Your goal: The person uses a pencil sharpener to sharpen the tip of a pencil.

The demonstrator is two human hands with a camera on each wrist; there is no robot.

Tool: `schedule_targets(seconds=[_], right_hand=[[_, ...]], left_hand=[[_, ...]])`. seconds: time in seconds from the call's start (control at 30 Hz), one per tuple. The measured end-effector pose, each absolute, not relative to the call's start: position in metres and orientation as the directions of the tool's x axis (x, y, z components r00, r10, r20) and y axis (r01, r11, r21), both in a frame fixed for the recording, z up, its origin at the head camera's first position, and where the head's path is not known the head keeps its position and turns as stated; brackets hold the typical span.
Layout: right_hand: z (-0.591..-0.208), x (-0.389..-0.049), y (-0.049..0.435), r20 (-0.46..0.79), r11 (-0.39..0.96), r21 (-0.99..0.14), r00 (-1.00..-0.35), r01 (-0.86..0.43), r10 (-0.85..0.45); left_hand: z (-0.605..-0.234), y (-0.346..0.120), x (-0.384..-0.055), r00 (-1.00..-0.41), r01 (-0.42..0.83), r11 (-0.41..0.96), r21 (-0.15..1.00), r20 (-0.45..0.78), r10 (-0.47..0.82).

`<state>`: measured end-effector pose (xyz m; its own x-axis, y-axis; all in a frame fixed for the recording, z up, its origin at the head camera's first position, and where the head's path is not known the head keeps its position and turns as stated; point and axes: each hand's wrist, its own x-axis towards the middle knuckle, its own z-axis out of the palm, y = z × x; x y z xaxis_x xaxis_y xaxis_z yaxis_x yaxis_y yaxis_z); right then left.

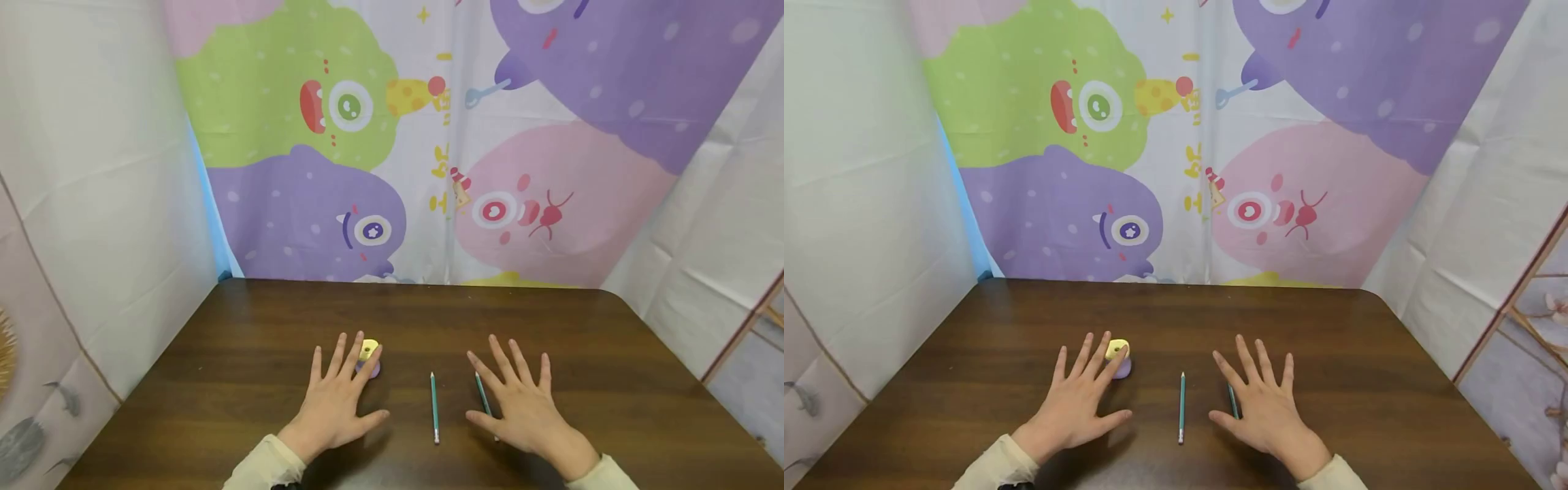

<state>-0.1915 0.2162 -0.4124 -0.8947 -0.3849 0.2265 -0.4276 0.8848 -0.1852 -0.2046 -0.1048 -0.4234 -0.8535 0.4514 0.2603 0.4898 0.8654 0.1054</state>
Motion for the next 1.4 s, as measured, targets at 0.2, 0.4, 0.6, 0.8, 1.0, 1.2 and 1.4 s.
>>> schedule_targets(seconds=[0.2,0.4,0.6,0.8,1.0,1.2,1.4], right_hand=[[-0.399,-0.198,0.208,0.238,0.846,-0.211,-0.865,-0.49,-0.442],[-0.394,-0.208,0.195,0.258,0.806,-0.179,-0.818,-0.563,-0.514],[-0.403,-0.221,0.179,0.14,0.82,-0.101,-0.824,-0.563,-0.548],[-0.416,-0.228,0.165,0.092,0.852,-0.058,-0.852,-0.521,-0.515],[-0.421,-0.229,0.153,0.049,0.874,-0.023,-0.874,-0.485,-0.483],[-0.426,-0.23,0.143,-0.044,0.887,-0.005,-0.886,-0.462,-0.461],[-0.429,-0.231,0.137,-0.063,0.894,-0.003,-0.893,-0.447,-0.446]], left_hand=[[-0.418,-0.113,-0.212,-0.846,0.475,0.878,0.055,0.303,0.438],[-0.413,-0.123,-0.226,-0.829,0.474,0.88,0.027,0.352,0.436],[-0.419,-0.128,-0.246,-0.812,0.473,0.881,0.026,0.401,0.424],[-0.431,-0.125,-0.261,-0.848,0.466,0.881,0.08,0.324,0.419],[-0.438,-0.12,-0.271,-0.879,0.449,0.883,0.138,0.244,0.409],[-0.443,-0.117,-0.279,-0.891,0.445,0.865,0.233,0.217,0.4],[-0.447,-0.115,-0.286,-0.884,0.452,0.85,0.27,0.265,0.385]])
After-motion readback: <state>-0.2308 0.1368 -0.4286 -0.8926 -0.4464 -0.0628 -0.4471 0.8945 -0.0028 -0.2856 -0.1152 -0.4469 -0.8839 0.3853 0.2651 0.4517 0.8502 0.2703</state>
